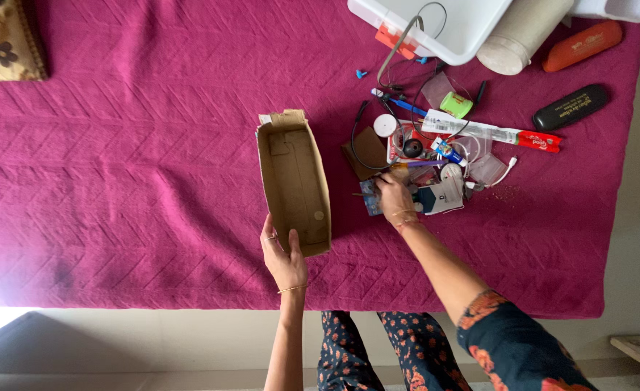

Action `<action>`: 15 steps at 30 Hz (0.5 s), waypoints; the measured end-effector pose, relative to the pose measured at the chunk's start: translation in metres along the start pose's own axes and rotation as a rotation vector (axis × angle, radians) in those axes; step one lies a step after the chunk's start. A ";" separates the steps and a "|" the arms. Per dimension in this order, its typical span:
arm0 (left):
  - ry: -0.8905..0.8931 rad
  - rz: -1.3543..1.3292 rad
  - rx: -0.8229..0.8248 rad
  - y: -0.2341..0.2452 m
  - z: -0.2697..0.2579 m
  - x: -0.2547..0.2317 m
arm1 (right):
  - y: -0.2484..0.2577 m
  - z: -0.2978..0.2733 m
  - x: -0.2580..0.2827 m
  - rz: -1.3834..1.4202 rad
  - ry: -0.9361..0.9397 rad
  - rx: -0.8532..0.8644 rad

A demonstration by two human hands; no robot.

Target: The person sits on the floor and organizes various small items from a bed into a cardboard box and a plastic container. They place items such as pens, cables, and small boxes into the containers, then move the filled containers to a nearby shelf.

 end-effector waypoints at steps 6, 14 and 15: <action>0.023 -0.043 -0.083 -0.001 -0.002 -0.005 | 0.009 0.007 0.000 -0.050 0.017 0.090; 0.177 -0.091 -0.073 0.003 -0.015 0.016 | 0.023 0.001 0.068 0.725 -0.291 -0.011; 0.194 -0.136 -0.067 0.001 -0.020 0.019 | 0.022 -0.004 0.081 0.934 -0.296 -0.067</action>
Point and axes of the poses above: each hand's wrist, its own z-axis towards the middle knuckle, its own y-axis out of the back of the hand, x = y × z, the point moved 2 cm from there along z, towards the middle knuckle, and after that the axes turned 12 degrees about z, right-handed, at the moved point
